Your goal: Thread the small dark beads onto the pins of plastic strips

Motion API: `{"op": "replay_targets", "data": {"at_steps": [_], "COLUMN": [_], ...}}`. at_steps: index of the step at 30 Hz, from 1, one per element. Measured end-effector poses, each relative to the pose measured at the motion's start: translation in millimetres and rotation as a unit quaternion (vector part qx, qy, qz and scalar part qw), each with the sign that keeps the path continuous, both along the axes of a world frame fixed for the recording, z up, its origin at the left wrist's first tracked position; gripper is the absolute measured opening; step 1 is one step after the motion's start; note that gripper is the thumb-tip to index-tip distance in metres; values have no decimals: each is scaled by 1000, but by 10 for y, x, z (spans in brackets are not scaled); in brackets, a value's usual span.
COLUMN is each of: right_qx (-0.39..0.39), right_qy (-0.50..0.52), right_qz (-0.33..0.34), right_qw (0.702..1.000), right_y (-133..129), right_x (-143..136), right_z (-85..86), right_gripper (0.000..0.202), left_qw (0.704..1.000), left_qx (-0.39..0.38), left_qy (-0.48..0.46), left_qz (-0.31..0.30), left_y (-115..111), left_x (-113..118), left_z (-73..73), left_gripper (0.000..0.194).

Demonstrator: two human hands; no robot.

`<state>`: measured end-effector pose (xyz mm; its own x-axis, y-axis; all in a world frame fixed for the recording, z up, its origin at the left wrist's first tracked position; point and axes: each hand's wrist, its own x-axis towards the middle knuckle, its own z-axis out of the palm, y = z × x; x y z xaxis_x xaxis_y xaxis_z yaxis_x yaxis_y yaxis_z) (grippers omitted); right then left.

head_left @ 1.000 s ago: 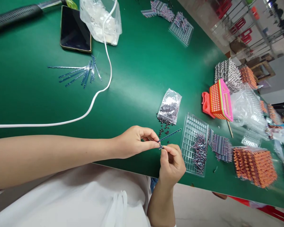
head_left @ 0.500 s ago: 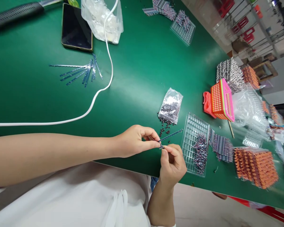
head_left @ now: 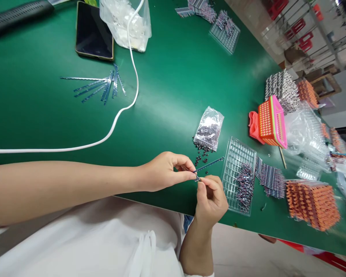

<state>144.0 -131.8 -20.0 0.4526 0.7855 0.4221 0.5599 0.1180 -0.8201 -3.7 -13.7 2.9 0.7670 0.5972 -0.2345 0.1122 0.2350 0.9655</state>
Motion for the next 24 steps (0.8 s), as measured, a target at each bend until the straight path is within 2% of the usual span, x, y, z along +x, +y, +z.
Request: {"op": "replay_targets", "data": {"at_steps": [24], "right_qx": [-9], "right_qy": [-3], "right_qz": [-4], "right_qw": [1000], "right_y": [-9], "right_x": [8], "right_z": [-5], "right_gripper": [5], "left_qw": [1000], "left_qx": [-3], "left_qy": [-4], "left_qz": [1], "left_y": [3], "left_x": [-2], "left_z": [2], "left_gripper": [21]}}
